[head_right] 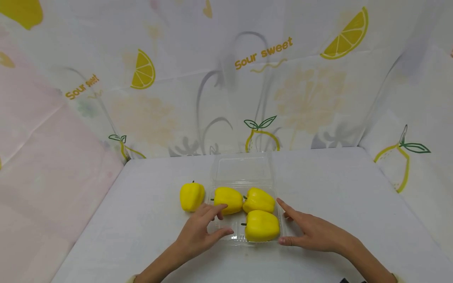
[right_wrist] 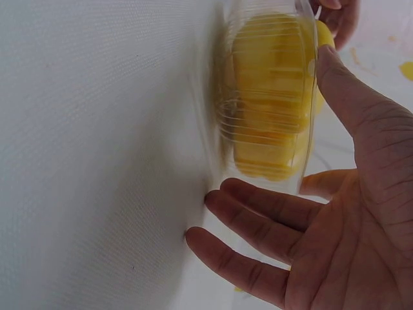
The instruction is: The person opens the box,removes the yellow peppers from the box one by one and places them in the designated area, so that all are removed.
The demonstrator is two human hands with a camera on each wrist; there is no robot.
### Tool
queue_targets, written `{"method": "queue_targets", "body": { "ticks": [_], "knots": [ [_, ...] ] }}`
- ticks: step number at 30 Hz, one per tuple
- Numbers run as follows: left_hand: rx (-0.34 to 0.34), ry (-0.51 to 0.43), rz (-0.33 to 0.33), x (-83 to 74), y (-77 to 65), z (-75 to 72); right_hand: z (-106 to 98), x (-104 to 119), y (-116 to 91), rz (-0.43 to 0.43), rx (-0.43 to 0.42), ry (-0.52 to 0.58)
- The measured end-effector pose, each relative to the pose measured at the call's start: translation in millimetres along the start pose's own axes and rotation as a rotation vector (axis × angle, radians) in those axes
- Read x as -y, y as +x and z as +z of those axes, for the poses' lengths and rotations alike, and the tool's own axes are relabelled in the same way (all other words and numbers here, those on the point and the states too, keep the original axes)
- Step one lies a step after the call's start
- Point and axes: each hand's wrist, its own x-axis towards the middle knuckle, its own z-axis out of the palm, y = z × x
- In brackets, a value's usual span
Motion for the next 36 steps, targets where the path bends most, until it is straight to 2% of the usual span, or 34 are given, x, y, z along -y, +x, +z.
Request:
{"method": "queue_targets", "body": {
  "ticks": [6, 16, 20, 24, 36],
  "knots": [
    [-0.019, -0.027, 0.042, -5.9, -1.4, 11.0, 1, -1, 0, 0.0, 0.003, 0.011],
    [0.017, -0.037, 0.027, -16.8, -3.3, 25.7, 2, -1, 0, 0.006, 0.002, 0.013],
    [0.008, -0.038, 0.057, -19.2, -1.2, 30.5, 1, -1, -1, 0.007, 0.003, 0.02],
    [-0.002, -0.039, 0.085, -21.7, 1.3, 33.5, 1, -1, -1, 0.004, 0.001, 0.021],
    [0.027, -0.032, 0.132, -27.1, 8.2, 36.2, 1, -1, -1, 0.0, -0.004, 0.008]
  ]
}}
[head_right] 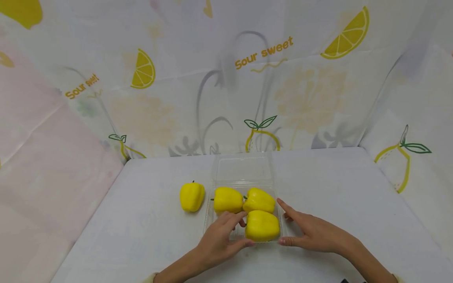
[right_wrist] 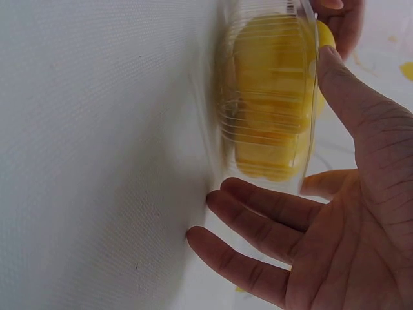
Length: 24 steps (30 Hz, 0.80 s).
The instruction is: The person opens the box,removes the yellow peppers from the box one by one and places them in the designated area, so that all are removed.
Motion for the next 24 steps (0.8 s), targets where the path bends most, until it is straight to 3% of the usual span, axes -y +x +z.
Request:
{"method": "queue_targets", "body": {
  "ticks": [11, 24],
  "knots": [
    [0.047, 0.045, 0.0, -2.8, 7.3, 3.9, 0, 0, 0, -0.007, 0.005, 0.007],
    [0.129, 0.104, -0.046, -4.3, 15.8, 3.2, 0, -1, 0, -0.009, 0.001, 0.014]
  ]
}}
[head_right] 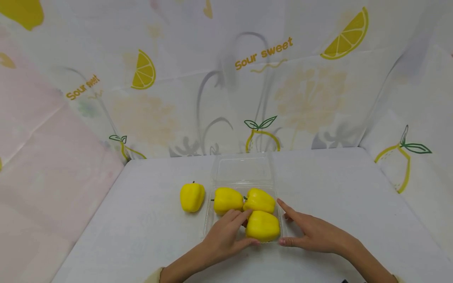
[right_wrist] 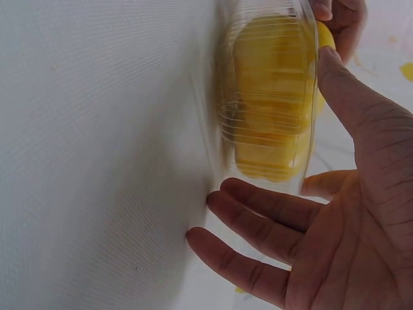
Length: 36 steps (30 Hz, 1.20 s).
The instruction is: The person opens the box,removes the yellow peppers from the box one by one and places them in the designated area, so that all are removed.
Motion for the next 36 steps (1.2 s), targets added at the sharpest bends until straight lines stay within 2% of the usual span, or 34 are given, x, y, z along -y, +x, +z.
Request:
{"method": "queue_targets", "body": {
  "ticks": [7, 13, 17, 26, 36],
  "knots": [
    [0.078, -0.057, -0.087, -2.1, 5.0, -2.8, 0.5, -1.2, 0.5, 0.0, 0.001, -0.008],
    [0.121, -0.077, -0.129, -2.7, 7.5, -4.5, 0.4, -0.6, -0.2, -0.006, -0.005, -0.012],
    [0.11, -0.094, -0.126, -1.6, 6.9, -4.1, 0.4, -0.4, -0.5, -0.01, -0.01, -0.019],
    [0.06, -0.102, -0.073, 3.5, 6.3, -1.1, 0.9, -0.1, 0.2, -0.002, -0.003, -0.02],
    [0.067, -0.159, -0.104, 5.1, 3.7, -4.0, 0.2, 0.3, 0.9, 0.014, 0.008, -0.015]
  ]
}}
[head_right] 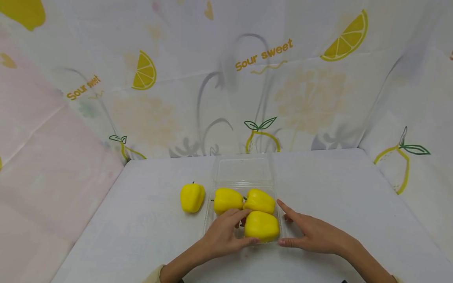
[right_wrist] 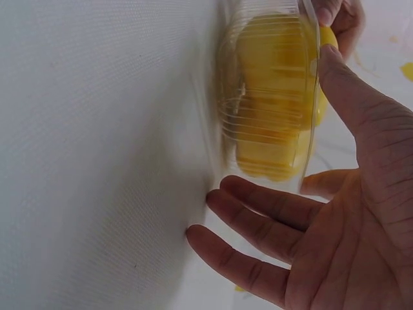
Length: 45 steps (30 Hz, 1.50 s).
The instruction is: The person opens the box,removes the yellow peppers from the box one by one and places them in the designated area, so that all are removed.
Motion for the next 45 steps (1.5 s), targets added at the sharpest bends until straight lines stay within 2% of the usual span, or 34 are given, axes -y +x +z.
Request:
{"method": "queue_targets", "body": {
  "ticks": [13, 22, 32, 38, 45],
  "knots": [
    [-0.011, -0.092, -0.015, 5.2, -0.8, 2.8, 0, -1, 0, 0.006, 0.009, 0.017],
    [-0.048, -0.119, 0.012, 6.5, -2.0, 5.5, 0, -1, -1, -0.001, 0.003, 0.024],
    [-0.07, -0.223, 0.029, 8.4, 0.1, 4.0, 1, -1, -1, -0.012, -0.004, 0.024],
    [-0.057, -0.371, -0.026, 10.8, 2.8, -0.9, -1, 0, -1, -0.011, -0.008, 0.017],
    [-0.014, -0.473, -0.108, 10.6, 4.2, -9.1, -2, 1, -1, 0.001, 0.007, 0.032]
  ]
}}
